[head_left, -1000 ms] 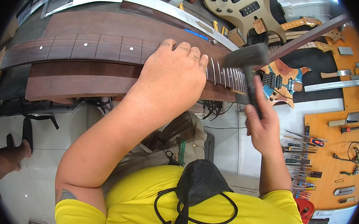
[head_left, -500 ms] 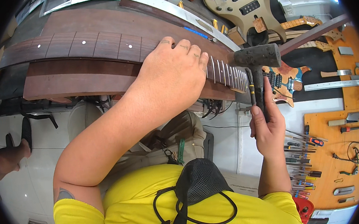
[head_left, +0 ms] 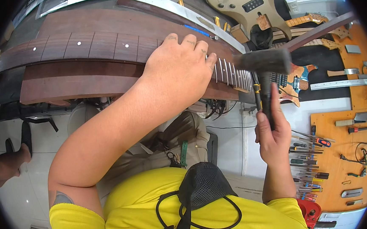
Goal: The person installs frets on a guitar neck by trimming fret wires with pliers, inserting them into the fretboard slots by hand, and hammering them down with a mallet.
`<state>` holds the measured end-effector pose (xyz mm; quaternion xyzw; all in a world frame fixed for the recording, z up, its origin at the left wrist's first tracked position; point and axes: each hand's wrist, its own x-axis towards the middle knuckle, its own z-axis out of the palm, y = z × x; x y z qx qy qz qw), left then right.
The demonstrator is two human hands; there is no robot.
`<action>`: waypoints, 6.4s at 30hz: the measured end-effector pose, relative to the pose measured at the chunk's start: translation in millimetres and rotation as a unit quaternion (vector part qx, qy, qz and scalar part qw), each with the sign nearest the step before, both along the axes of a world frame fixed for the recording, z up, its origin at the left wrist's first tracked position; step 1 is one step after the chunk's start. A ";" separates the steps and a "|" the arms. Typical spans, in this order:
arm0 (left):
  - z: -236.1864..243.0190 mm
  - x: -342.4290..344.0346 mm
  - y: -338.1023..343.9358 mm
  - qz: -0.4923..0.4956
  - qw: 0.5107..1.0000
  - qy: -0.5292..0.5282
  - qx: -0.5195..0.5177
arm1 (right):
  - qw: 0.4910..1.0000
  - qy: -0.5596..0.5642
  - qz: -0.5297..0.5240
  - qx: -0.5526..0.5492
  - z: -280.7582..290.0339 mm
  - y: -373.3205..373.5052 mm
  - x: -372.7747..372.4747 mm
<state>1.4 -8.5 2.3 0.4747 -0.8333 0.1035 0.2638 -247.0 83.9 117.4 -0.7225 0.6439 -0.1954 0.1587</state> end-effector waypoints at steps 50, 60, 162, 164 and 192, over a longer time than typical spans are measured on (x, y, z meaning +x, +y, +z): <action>-4.7 0.4 -1.8 -0.005 0.999 0.030 -0.027 | 0.995 0.061 0.032 0.069 15.4 -20.4 8.3; 3.7 4.0 0.3 -0.004 0.999 0.030 0.016 | 0.997 0.035 0.069 -0.007 4.4 -29.0 -2.6; 60.1 295.4 -67.1 0.383 0.920 0.049 0.067 | 0.973 -0.167 0.058 -0.145 -118.6 23.3 -112.1; 61.0 334.5 -43.1 0.387 0.919 0.077 -0.005 | 0.967 -0.166 0.081 -0.177 -111.6 15.5 -112.7; -39.1 -8.7 168.4 -0.149 0.587 0.641 0.471 | 0.974 -0.005 -0.195 -0.112 -88.0 -93.2 -244.4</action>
